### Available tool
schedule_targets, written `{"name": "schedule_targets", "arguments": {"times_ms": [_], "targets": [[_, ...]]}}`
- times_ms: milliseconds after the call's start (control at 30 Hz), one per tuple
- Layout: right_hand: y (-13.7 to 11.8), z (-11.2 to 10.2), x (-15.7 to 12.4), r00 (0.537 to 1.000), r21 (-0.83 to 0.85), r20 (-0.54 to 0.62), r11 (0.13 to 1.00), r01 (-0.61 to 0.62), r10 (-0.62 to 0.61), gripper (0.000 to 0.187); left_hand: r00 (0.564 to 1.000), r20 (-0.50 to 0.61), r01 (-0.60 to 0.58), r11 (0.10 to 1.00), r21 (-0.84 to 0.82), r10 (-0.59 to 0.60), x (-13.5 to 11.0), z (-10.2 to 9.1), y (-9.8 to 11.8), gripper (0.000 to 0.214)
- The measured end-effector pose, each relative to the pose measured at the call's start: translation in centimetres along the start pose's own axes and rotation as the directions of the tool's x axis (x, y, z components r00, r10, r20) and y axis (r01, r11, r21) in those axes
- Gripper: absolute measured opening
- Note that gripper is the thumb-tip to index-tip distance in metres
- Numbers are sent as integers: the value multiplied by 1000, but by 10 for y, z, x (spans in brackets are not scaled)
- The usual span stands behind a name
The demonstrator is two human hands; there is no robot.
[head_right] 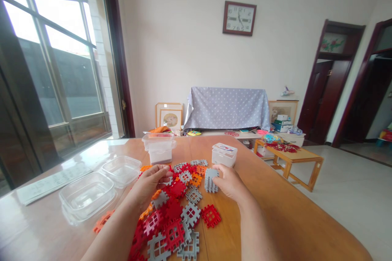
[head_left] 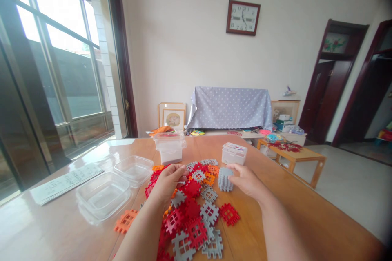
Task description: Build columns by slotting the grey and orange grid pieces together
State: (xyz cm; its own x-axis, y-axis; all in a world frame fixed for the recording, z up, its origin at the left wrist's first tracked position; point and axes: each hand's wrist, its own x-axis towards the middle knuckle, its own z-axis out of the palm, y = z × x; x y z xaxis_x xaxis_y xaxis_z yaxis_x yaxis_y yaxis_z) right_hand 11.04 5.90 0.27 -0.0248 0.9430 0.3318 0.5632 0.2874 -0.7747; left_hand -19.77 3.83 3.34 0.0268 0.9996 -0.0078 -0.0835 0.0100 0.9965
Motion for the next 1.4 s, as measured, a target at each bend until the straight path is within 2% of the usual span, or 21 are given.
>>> {"name": "schedule_targets", "arguments": {"times_ms": [133, 267, 433, 567, 867, 1133, 1267, 1400], "targets": [[-3, -2, 2, 996, -35, -84, 999, 33, -36, 40, 999, -40, -19, 997, 70, 22, 3, -6, 1, 45], [-2, -3, 4, 986, -78, -165, 997, -9, -4, 40, 994, -83, -60, 987, 147, 72, 4, -12, 2, 40], [0, 4, 5, 994, -87, -113, 996, -9, -1, 44, 990, -101, -73, 977, 200, 95, 0, -14, 6, 42], [2, 10, 5, 997, -68, -74, 998, -14, 9, 43, 993, -70, -79, 972, 223, 97, -2, -11, 7, 44], [1, 11, 4, 999, -49, -33, 999, -5, 3, 39, 992, -78, -73, 967, 243, 95, 0, -12, 6, 46], [-5, 10, 1, 998, -49, -69, 999, -6, 2, 39, 992, -90, -72, 974, 216, 93, 0, -13, 6, 48], [-4, 7, 4, 994, -64, -109, 998, 10, -17, 41, 985, -123, -85, 961, 262, 121, 6, -18, 0, 35], [-8, 9, 5, 983, -55, -178, 997, 45, -54, 38, 972, -159, -99, 915, 390, 173, 12, -29, -4, 21]]}}
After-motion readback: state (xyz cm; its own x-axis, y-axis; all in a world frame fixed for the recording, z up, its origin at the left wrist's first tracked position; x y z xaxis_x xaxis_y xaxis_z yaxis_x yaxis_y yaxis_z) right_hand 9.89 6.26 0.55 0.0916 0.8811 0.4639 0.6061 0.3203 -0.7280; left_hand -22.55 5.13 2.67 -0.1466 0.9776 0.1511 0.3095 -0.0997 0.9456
